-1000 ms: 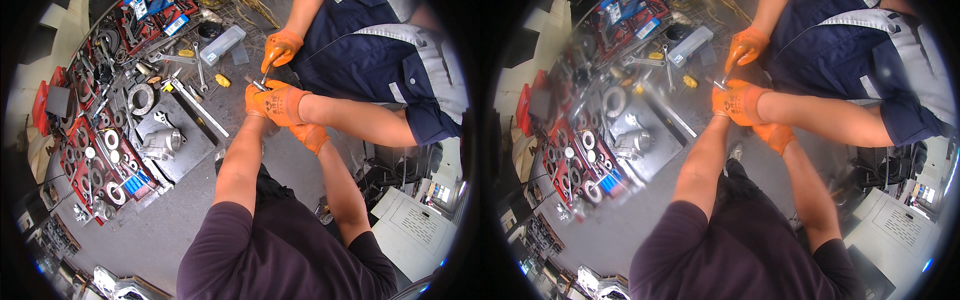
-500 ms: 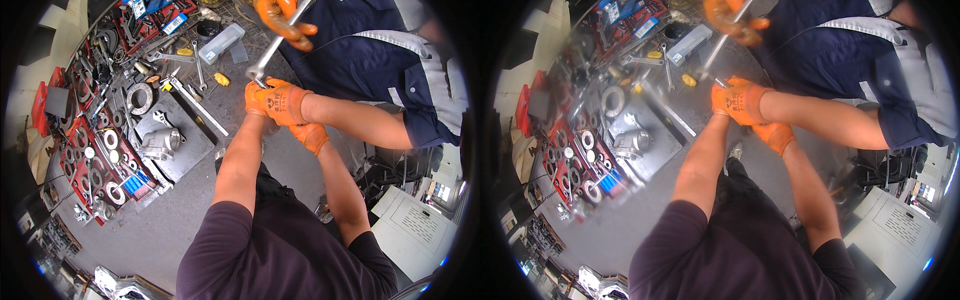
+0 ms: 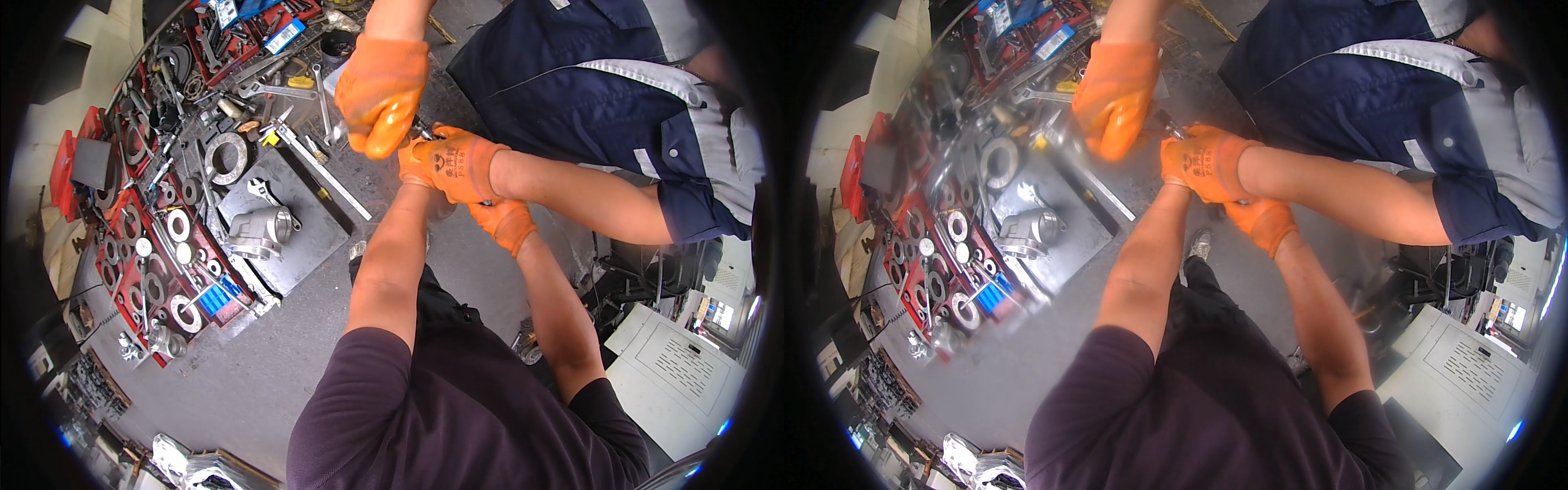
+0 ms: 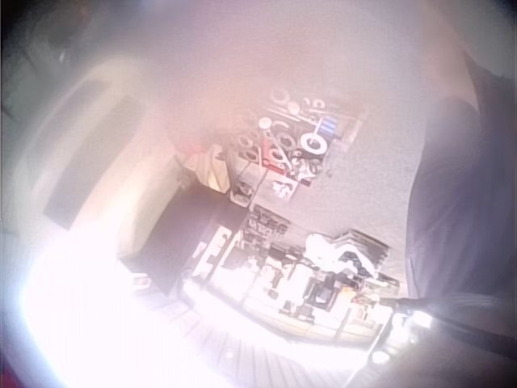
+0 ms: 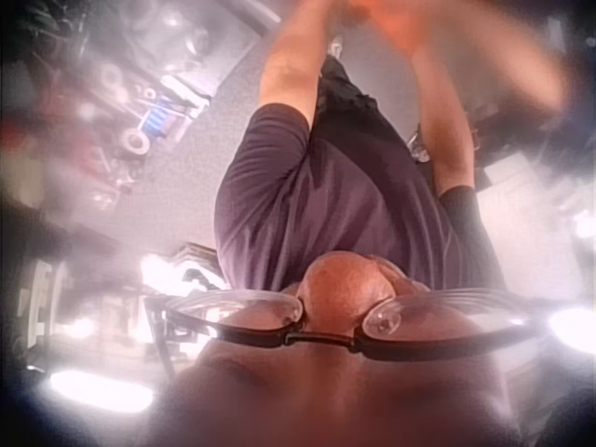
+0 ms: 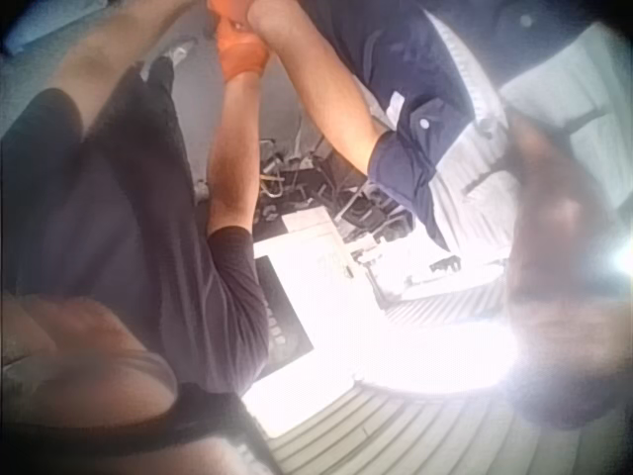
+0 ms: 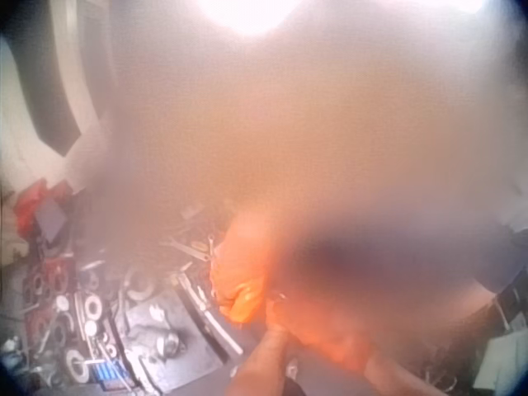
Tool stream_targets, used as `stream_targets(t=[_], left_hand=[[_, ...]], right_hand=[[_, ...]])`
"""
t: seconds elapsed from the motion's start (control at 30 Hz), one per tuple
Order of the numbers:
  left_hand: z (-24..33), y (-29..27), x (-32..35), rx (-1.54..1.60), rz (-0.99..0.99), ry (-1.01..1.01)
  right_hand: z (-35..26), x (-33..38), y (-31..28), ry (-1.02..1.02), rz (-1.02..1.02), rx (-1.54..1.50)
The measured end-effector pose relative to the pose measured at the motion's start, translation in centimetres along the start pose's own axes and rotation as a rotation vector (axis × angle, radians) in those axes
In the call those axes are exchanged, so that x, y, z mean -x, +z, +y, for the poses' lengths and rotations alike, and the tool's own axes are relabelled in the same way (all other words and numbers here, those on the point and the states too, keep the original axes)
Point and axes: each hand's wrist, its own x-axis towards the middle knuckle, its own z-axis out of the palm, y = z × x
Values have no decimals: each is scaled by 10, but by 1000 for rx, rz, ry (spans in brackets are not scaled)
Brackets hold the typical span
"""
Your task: The person operates a CNC machine control panel, then walks to a workbench to assemble a metal part with a coworker using a wrench. The person then uses a pneumatic tool to deburr the interior of a metal casting.
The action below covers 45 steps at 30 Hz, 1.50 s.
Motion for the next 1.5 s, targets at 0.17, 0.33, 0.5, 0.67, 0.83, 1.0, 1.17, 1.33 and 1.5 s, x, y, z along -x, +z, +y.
stream_targets(t=[0.17,0.33,0.5,0.67,0.83,1.0,1.17,1.33,1.5], left_hand=[[4,8,2,465,97,-211],[45,-15,-5,207,-121,-228],[47,-14,-7,178,-74,-145],[35,-5,-6,207,-20,-107],[48,-20,-6,-655,-129,209],[129,-28,-11,-563,-90,46],[107,-21,-8,-424,37,143],[52,-8,-6,502,-34,14],[108,-13,-2,542,50,-174]], right_hand=[[-5,-2,-2,-24,12,23],[0,-4,-1,-33,55,53],[-9,-4,-5,-21,52,-5],[43,1,14,138,11,-278],[-7,-4,-12,677,28,-971],[23,11,-7,433,-99,-1297],[56,19,16,8,-216,-1403],[21,15,-25,99,-303,-1231],[30,5,-57,-78,-78,-813]])
